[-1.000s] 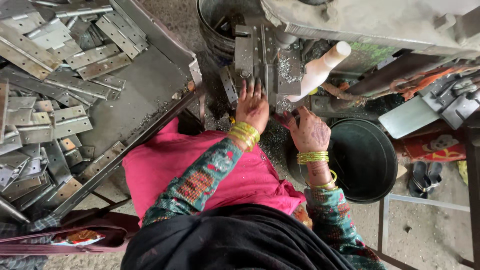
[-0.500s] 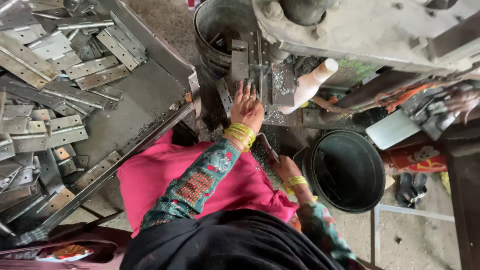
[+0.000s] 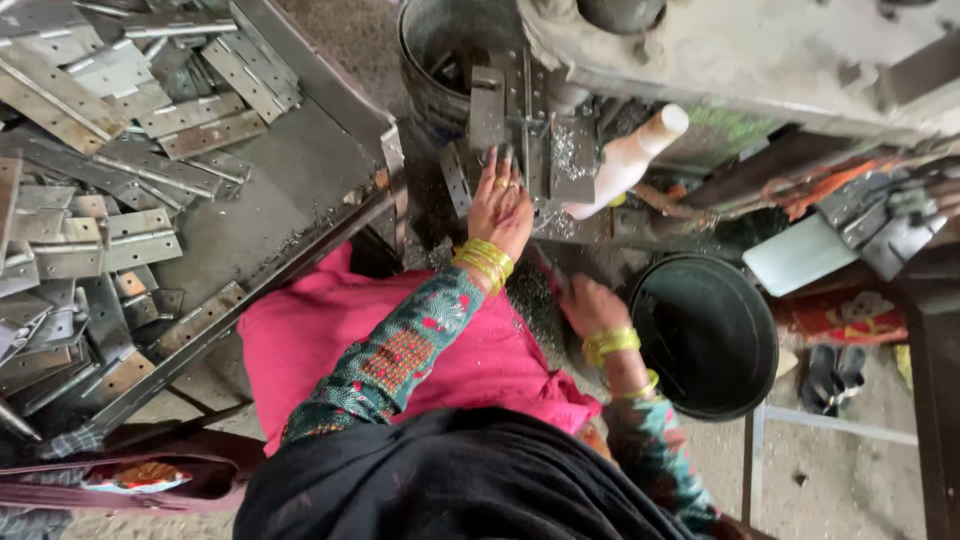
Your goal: The person repeatedly picks up small metal plates from a bin, places them under a drill press, and operates the machine to drill holes. The person then removes the plates and places them into a bucket. The task is performed continuously throughout the clip.
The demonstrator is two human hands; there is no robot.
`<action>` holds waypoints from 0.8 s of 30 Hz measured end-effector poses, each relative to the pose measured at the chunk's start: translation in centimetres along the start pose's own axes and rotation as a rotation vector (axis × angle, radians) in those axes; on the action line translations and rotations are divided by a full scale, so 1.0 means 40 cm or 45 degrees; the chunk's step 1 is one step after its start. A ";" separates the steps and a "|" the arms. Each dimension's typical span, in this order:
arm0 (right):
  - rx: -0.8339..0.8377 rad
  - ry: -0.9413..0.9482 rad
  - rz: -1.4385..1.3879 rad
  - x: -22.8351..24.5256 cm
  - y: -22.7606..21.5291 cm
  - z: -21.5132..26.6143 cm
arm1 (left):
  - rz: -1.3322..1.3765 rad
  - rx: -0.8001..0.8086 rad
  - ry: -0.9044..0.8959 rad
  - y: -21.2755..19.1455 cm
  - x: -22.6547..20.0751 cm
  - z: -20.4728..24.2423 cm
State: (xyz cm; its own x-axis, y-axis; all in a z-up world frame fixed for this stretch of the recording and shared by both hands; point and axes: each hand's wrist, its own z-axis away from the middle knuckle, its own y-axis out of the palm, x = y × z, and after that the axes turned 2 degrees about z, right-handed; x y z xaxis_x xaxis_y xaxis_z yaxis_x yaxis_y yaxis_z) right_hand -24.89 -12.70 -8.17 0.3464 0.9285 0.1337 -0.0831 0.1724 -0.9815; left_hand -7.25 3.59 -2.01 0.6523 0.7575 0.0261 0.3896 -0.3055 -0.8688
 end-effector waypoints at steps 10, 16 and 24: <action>0.078 0.017 -0.203 0.073 -0.117 0.031 | -0.231 0.155 0.041 -0.028 -0.001 -0.015; 0.000 -0.043 -0.251 -0.007 -0.011 0.007 | -0.010 0.150 -0.005 0.047 0.020 -0.085; -0.249 -0.021 -0.303 -0.085 0.268 0.010 | 0.019 -0.092 -0.033 0.073 0.014 -0.030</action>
State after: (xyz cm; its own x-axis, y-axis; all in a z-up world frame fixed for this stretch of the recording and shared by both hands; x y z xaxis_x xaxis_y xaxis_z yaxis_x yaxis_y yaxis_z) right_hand -27.34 -13.87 -19.10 0.3195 0.8750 0.3636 0.1802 0.3206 -0.9299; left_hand -4.96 2.43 -3.92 0.6415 0.7671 0.0000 0.4265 -0.3567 -0.8312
